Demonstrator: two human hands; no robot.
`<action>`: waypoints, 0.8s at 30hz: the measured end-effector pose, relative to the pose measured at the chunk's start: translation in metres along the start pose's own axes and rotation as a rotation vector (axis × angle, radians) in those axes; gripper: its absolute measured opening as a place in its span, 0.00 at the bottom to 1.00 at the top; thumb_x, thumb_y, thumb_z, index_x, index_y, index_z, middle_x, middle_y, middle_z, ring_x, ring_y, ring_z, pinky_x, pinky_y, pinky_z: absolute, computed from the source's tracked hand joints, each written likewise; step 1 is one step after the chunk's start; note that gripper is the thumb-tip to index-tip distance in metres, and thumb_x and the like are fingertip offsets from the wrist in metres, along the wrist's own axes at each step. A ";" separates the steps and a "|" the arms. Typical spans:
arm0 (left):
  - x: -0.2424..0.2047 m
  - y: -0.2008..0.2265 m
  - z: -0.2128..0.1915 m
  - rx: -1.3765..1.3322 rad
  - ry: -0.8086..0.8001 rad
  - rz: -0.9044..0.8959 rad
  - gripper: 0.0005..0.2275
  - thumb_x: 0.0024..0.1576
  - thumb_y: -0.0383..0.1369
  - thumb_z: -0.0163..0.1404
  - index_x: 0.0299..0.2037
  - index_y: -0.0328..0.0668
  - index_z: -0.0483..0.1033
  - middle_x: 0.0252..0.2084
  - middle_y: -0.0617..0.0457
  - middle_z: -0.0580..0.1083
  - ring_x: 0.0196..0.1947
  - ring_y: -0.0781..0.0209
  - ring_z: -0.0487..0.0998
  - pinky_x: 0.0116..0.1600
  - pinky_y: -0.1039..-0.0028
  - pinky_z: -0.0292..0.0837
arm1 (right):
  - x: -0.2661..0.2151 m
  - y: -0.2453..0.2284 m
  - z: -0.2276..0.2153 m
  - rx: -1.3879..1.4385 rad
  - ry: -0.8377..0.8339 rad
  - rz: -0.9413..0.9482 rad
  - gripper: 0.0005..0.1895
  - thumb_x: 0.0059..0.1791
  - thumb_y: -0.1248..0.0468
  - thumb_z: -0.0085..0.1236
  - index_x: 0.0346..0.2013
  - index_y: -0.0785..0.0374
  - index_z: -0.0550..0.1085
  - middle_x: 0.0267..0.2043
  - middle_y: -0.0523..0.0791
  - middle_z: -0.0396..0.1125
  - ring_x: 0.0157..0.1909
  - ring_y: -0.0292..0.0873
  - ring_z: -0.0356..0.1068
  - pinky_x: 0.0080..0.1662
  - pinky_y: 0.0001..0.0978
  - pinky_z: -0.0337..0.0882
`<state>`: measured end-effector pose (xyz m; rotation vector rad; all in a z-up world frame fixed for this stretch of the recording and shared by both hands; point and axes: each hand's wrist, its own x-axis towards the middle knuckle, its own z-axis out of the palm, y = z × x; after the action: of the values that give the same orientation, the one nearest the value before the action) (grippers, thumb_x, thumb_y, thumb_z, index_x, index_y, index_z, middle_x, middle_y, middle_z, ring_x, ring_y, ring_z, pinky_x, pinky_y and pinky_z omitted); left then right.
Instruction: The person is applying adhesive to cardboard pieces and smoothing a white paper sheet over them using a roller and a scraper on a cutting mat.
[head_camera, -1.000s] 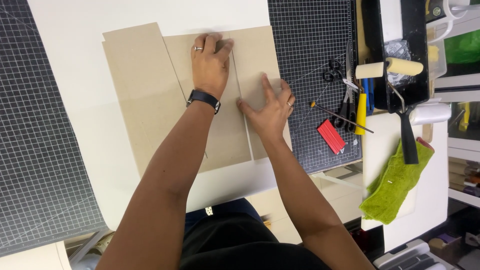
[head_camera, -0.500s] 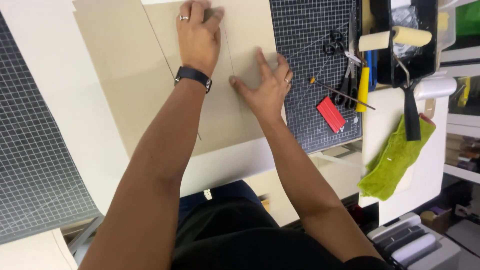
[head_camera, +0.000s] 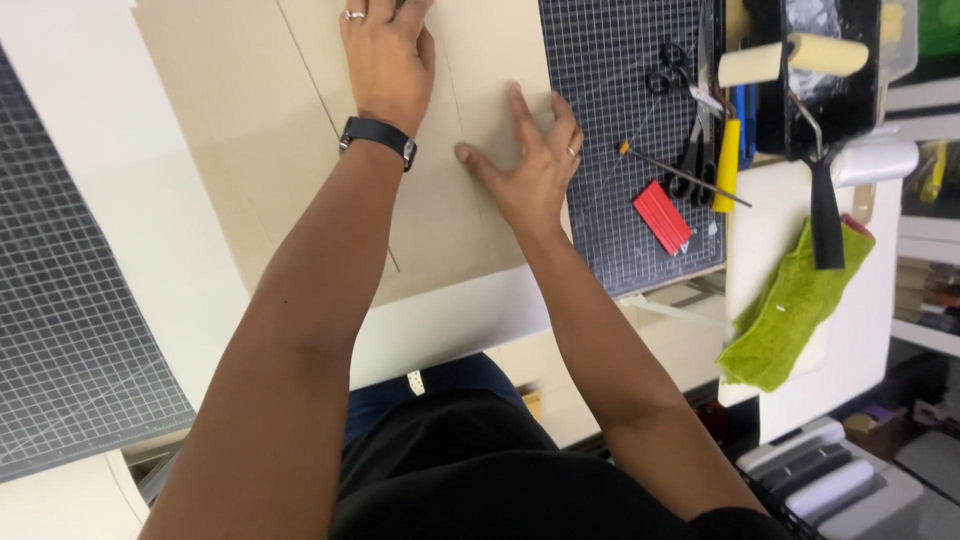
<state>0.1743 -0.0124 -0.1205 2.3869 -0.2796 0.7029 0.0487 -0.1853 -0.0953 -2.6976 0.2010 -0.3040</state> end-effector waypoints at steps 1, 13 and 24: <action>0.006 -0.006 0.004 0.009 0.011 0.005 0.21 0.44 0.15 0.47 0.46 0.48 0.80 0.45 0.52 0.72 0.43 0.46 0.68 0.38 0.61 0.63 | 0.003 -0.003 0.000 0.009 0.007 -0.009 0.45 0.39 0.27 0.66 0.67 0.36 0.69 0.69 0.56 0.52 0.67 0.65 0.56 0.56 0.66 0.67; 0.022 -0.024 0.019 -0.185 -0.101 -0.012 0.17 0.45 0.21 0.47 0.42 0.50 0.79 0.42 0.54 0.72 0.40 0.48 0.69 0.37 0.62 0.60 | 0.000 -0.004 -0.003 -0.005 -0.001 0.008 0.47 0.38 0.28 0.69 0.67 0.38 0.70 0.68 0.56 0.53 0.63 0.61 0.58 0.56 0.63 0.67; 0.021 -0.026 0.026 -0.086 -0.130 -0.029 0.09 0.51 0.24 0.46 0.37 0.52 0.75 0.24 0.57 0.70 0.28 0.52 0.70 0.36 0.63 0.58 | -0.001 -0.004 -0.001 -0.016 -0.006 0.011 0.46 0.38 0.28 0.69 0.67 0.36 0.69 0.69 0.56 0.53 0.64 0.63 0.57 0.54 0.65 0.68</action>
<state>0.2118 -0.0084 -0.1396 2.3530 -0.3227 0.5129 0.0475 -0.1823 -0.0927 -2.7121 0.2169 -0.2924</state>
